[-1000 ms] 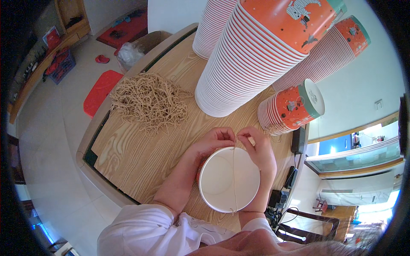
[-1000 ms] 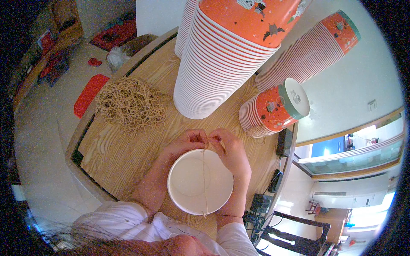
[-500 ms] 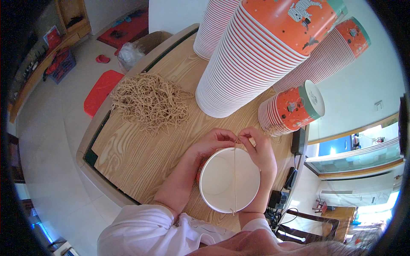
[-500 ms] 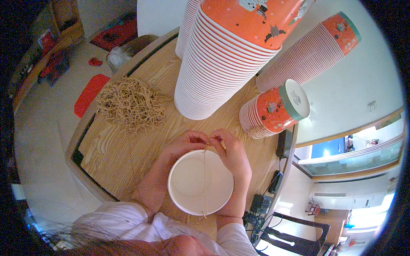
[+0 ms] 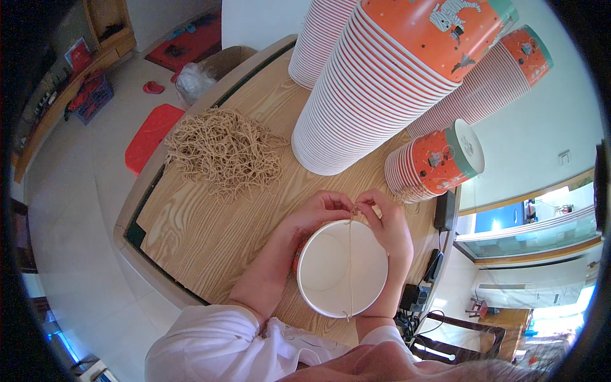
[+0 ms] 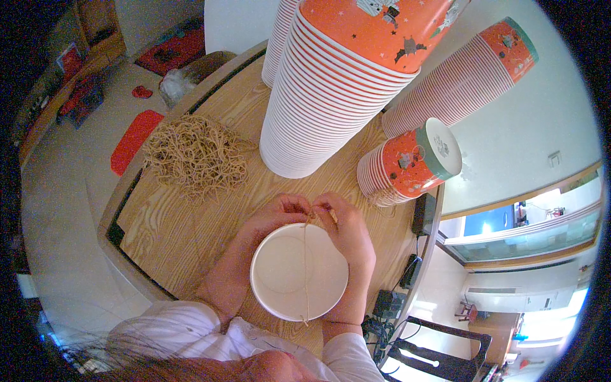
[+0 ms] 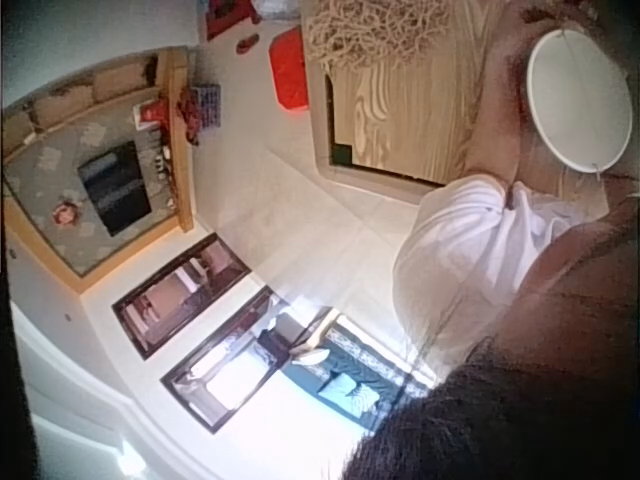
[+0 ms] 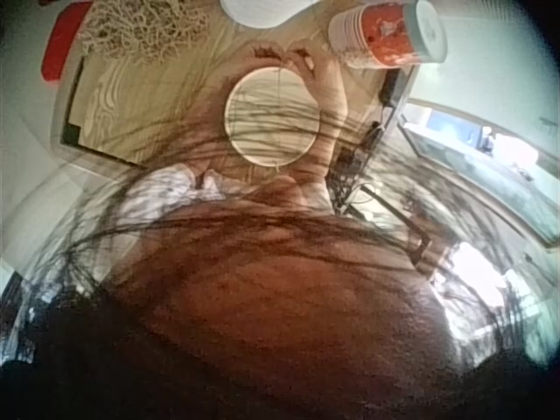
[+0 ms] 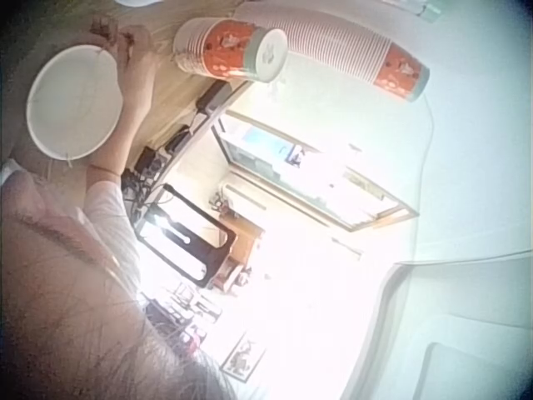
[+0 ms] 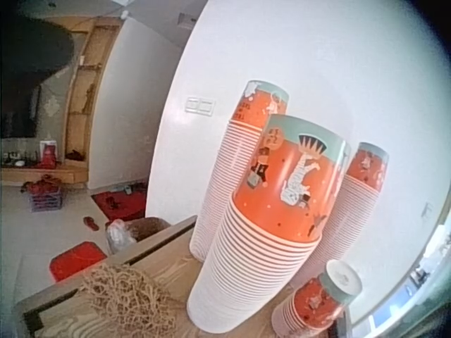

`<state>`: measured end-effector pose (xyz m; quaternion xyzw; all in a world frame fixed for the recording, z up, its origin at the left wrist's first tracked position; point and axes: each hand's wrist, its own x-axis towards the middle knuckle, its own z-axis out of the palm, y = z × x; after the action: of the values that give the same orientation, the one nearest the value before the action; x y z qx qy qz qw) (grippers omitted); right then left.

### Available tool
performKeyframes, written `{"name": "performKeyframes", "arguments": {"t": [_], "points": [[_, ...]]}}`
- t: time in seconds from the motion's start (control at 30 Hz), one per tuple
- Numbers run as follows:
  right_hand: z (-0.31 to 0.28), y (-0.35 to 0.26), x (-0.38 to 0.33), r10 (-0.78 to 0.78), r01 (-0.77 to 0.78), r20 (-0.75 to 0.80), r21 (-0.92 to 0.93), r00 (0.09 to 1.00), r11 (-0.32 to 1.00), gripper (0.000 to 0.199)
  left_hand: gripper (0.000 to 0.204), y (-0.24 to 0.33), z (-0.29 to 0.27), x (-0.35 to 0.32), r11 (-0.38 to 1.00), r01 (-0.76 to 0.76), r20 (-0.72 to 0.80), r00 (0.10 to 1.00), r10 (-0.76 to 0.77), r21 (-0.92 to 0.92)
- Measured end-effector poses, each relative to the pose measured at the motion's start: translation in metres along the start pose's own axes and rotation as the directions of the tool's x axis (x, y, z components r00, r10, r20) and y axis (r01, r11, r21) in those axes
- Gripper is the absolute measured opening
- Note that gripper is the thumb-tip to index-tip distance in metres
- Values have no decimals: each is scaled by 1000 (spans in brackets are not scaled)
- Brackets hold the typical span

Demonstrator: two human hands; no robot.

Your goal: Threading string handles into pre-drilled holes of paper buckets and stacking them.

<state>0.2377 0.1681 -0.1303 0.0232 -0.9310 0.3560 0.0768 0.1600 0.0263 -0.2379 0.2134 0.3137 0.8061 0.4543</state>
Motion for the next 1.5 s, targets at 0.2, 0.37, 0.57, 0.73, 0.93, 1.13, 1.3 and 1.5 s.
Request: {"name": "performKeyframes", "arguments": {"t": [0.2,0.37,0.57,0.73,0.93,1.13,1.3,1.5], "points": [[-1,-2,-1,138,-137,1,72,990,988,9,17,-5,-4,1,999,14,0,1000,-14,36],[-1,0,0,114,-115,21,56,993,992,11,16,-4,-4,0,1000,-1,9,1000,1,23],[-9,-9,-5,17,-18,-52,-23,999,1000,19,14,-1,-1,0,1000,8,-21,1000,-8,-16],[-9,-18,-9,-144,147,49,-59,988,987,28,13,-11,-6,3,997,-54,-3,999,54,-58],[-6,-9,-9,-129,137,170,-40,977,990,21,10,-13,-9,4,997,-72,57,996,73,-24],[-13,-16,-9,-54,42,179,69,982,997,16,7,-9,-8,1,991,-103,-33,994,106,80],[-19,-30,-19,-172,166,152,52,973,985,20,5,-2,-15,-2,992,-105,-11,994,107,75],[-13,-45,-24,-216,239,320,-34,923,970,38,16,-2,-21,-6,973,-201,223,950,221,-109]]}}
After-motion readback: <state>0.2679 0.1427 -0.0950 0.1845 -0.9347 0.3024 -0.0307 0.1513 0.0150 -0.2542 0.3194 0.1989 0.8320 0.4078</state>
